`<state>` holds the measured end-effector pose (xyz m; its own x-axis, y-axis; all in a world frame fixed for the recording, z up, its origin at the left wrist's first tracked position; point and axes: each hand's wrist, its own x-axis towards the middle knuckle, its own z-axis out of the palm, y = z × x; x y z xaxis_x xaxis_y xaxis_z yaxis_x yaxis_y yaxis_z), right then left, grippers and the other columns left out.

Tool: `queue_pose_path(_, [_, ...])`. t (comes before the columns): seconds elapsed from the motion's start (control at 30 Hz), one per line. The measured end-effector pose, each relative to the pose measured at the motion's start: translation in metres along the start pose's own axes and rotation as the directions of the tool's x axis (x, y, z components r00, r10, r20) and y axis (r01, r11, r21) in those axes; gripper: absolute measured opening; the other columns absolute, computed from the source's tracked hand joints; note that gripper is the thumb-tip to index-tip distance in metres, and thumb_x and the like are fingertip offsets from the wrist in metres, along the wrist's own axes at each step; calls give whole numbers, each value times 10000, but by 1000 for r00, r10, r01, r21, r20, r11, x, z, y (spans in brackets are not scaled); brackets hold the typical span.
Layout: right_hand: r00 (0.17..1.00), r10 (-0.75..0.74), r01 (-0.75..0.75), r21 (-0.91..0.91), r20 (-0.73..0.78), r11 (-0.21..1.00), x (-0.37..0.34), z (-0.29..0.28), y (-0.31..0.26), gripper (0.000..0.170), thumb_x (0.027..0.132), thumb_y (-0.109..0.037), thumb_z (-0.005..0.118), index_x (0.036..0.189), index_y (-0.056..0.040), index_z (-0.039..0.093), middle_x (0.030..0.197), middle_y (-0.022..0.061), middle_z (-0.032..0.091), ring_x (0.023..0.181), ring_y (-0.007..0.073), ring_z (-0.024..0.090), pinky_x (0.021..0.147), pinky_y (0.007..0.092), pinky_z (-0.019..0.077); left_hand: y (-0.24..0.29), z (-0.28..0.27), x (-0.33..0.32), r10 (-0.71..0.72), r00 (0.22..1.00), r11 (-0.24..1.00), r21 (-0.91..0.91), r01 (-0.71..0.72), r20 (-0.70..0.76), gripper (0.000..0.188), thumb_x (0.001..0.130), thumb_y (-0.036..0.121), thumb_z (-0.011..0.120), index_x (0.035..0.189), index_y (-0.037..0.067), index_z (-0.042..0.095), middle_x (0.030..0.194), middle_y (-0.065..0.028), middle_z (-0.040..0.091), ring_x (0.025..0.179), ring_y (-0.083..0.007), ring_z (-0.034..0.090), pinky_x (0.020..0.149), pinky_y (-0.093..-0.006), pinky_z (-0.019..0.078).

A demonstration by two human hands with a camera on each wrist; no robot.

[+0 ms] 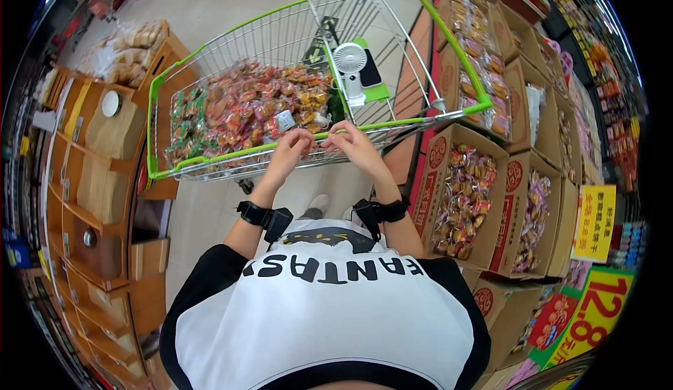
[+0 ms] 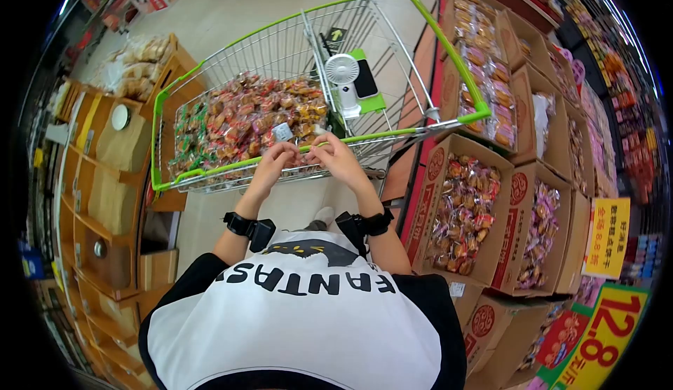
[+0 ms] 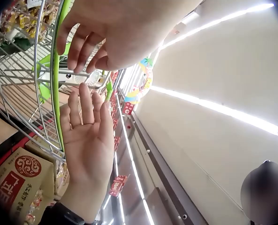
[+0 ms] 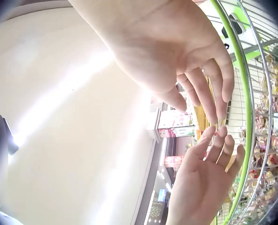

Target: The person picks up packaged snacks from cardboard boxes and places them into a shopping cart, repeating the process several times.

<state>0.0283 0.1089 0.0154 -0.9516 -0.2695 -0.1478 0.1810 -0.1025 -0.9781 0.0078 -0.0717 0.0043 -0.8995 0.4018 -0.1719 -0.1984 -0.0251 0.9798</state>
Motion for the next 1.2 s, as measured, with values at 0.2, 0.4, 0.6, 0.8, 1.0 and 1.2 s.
queue_pose_path(0.2, [969,-24,26,4,-247,1000,-29,-30,2,155,829,-174,473,835,-19,471,722,85,609,674,121,576,592,219,424,10,41,17,-21,968,998,62,5,251,120,831,113,390,891,33,457,752,-68,587,611,-78,508,569,-196,415])
queue_pose_path(0.4, [915,-11,21,19,-404,1000,-62,-68,28,177,818,-188,489,824,-12,476,715,89,610,655,124,578,585,224,423,-3,81,38,-96,890,995,62,76,447,96,837,120,387,848,35,428,717,-113,587,556,-94,505,526,-189,410])
queue_pose_path(0.6, [798,-7,-47,-73,-603,996,-108,-88,29,184,811,-178,488,777,3,490,690,105,617,618,126,579,547,218,419,-3,121,49,-177,823,984,96,148,539,94,831,122,390,827,29,401,679,-143,579,536,-127,513,525,-210,413])
queue_pose_path(0.8, [656,-47,-109,-156,-753,982,-152,-109,40,173,797,-171,492,770,0,492,656,98,616,575,120,564,530,230,405,-8,160,55,-237,722,971,183,153,651,130,836,154,378,832,26,403,713,-164,596,568,-139,542,549,-219,423])
queue_pose_path(1.0, [511,-9,-318,-198,-860,927,-199,-130,43,200,782,-208,497,752,-11,513,624,82,615,541,130,552,554,232,417,-11,194,53,-281,629,958,247,144,725,145,845,148,346,843,13,400,767,-185,599,660,-185,587,593,-232,437])
queue_pose_path(1.2, [390,129,-348,-16,-912,937,-248,-146,47,238,795,-223,484,759,11,515,615,86,615,581,140,574,577,252,428,-15,225,50,-300,559,954,248,170,773,141,850,151,347,858,17,389,790,-183,598,696,-202,594,617,-247,443])
